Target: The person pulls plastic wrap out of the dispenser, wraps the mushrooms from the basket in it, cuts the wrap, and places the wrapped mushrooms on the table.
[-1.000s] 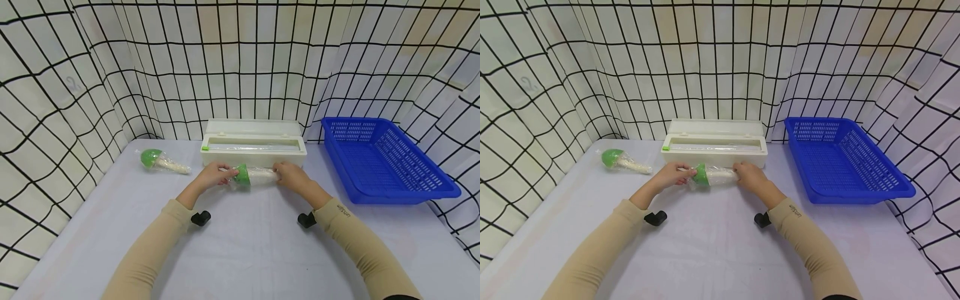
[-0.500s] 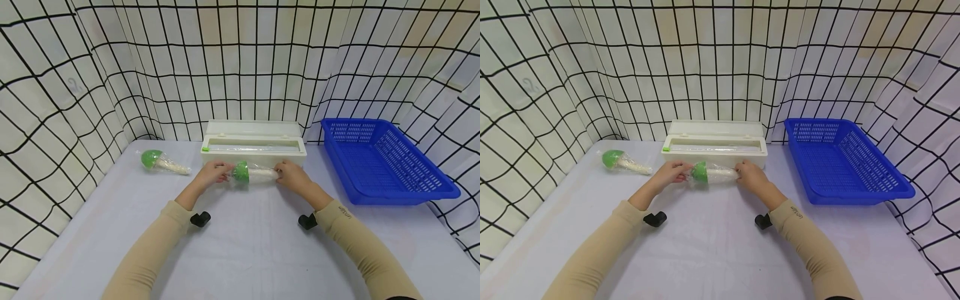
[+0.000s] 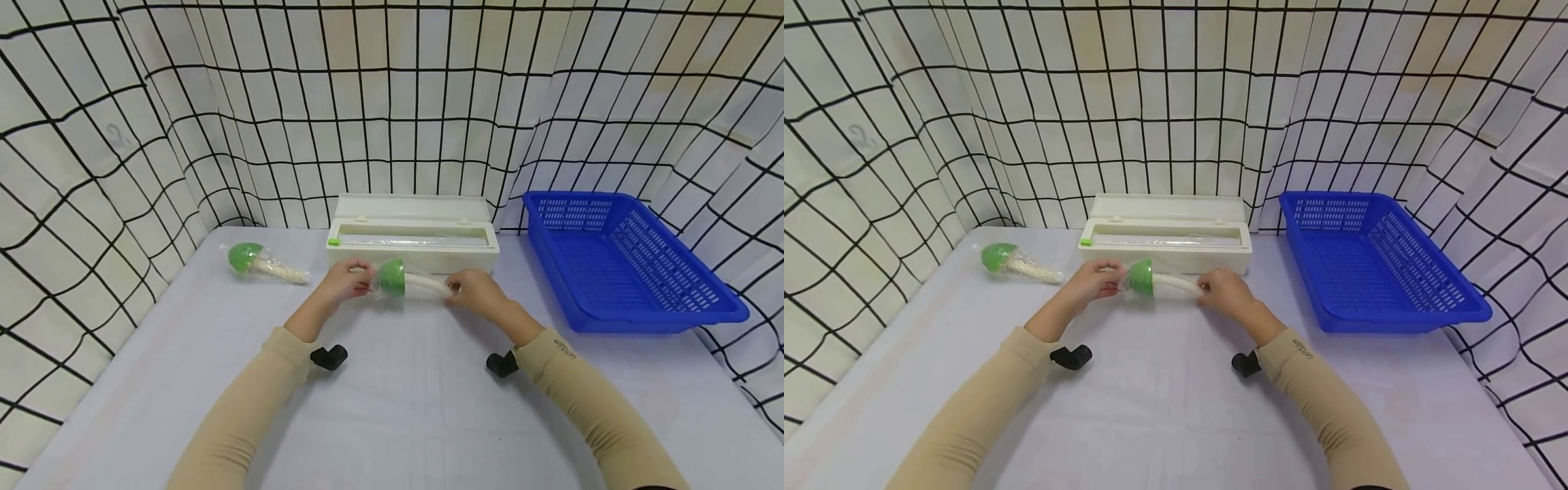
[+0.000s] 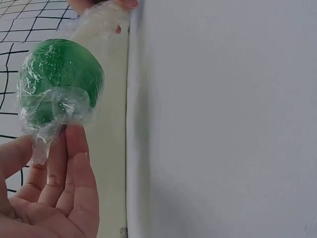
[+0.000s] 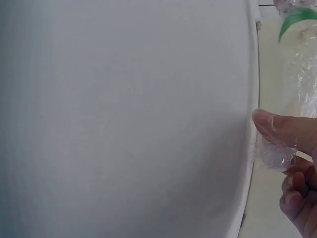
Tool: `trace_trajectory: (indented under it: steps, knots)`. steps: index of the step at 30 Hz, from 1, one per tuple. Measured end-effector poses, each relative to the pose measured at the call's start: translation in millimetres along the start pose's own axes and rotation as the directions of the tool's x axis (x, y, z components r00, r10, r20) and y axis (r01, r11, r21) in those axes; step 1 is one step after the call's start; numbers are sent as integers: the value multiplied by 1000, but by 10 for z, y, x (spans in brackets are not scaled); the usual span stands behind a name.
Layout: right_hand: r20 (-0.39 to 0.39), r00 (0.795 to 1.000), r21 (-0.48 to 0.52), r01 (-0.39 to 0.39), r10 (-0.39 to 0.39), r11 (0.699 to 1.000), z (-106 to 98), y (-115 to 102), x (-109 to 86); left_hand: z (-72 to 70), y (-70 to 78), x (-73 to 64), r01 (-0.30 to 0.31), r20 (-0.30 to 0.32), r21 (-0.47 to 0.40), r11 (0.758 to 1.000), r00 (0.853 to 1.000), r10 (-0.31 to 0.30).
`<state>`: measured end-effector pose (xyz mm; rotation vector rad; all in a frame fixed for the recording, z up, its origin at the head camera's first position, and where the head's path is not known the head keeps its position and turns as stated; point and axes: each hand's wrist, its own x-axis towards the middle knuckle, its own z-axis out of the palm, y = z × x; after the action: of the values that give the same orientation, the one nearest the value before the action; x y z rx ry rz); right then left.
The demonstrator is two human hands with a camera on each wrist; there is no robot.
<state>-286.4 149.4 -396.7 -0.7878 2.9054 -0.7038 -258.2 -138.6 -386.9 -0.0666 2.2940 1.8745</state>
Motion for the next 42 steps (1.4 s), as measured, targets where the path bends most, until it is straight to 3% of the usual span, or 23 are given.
trace_trajectory:
  steps: [5, 14, 18, 24, 31, 37, 42]
  knots:
    - [0, 1000, 20, 19, -19, 1000, 30, -23, 9, -10, 8, -2, 59, 14, -112, 992, 998, -57]
    - [34, 999, 99, 21, -25, 995, 68, -38, 21, -15, -55, 15, 57, 16, -143, 988, 998, -55]
    - [84, 996, 155, 8, -21, 988, 65, -39, 20, -32, -68, 24, 63, -23, -123, 990, 998, -67]
    - [98, 992, 195, 56, -77, 979, 59, -12, 12, -70, -97, 37, 93, -83, -151, 984, 991, -106]
    - [99, 993, 189, 43, -63, 981, 59, -14, 5, -100, -81, 37, 137, -13, -238, 962, 989, -144]
    - [104, 994, 159, 2, -19, 987, 60, 7, -2, -128, -128, 47, 105, 72, -276, 955, 993, -88]
    - [100, 995, 142, 11, -25, 990, 28, -4, -6, -115, -155, 60, 118, 79, -335, 935, 992, -97]
